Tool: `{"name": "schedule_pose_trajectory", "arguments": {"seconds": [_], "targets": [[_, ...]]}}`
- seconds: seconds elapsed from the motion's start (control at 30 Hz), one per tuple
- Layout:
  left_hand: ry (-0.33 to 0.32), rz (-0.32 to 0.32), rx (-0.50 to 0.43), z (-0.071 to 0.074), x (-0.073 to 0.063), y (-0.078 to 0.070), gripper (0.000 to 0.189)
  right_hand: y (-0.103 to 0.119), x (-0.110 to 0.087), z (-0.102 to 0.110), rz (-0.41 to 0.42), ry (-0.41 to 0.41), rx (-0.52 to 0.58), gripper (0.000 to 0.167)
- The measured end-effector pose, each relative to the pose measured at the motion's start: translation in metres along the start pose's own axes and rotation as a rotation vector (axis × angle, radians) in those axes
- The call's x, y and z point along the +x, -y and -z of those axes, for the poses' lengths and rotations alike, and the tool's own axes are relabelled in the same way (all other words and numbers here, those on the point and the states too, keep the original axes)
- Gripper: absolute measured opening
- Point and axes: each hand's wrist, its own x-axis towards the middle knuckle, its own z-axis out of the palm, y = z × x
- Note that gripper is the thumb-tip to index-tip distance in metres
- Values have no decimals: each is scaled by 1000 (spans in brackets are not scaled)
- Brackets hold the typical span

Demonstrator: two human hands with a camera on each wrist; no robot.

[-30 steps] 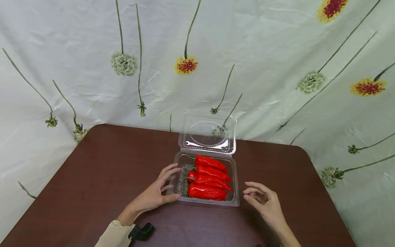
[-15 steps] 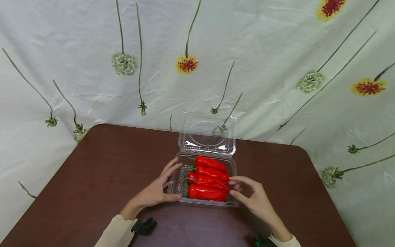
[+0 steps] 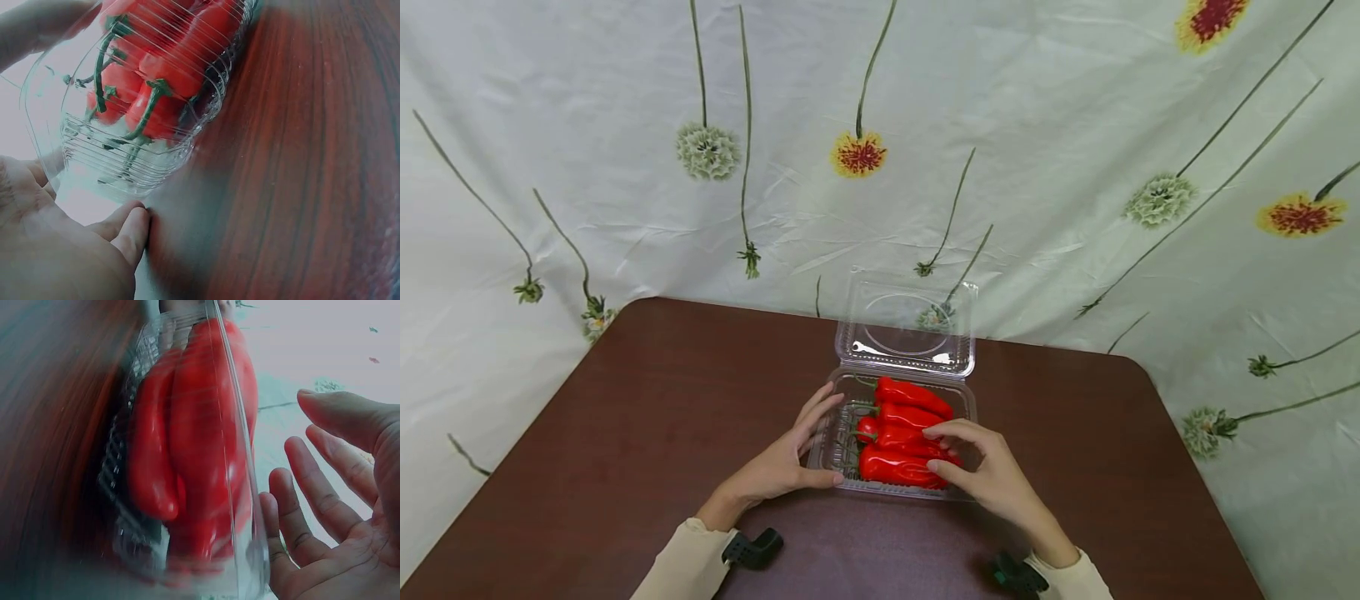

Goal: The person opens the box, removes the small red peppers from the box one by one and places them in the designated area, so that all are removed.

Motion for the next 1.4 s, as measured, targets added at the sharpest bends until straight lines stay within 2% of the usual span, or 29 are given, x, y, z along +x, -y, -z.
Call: {"name": "schedule_pose_trajectory", "arguments": {"seconds": [0.4,0.63,0.83,1.4], "targets": [[-2,0,-12,0,0,1,106,16,16,-27,101,44,-70,34],[-3,18,-5,1,-1,0,105,14,17,-36,92,55,-156,35],[-2,24,-19,0,-1,1,104,11,13,-41,120,23,-257,38],[-4,15,-34,1,-1,1,104,10,11,-42,115,49,-297,42]]}}
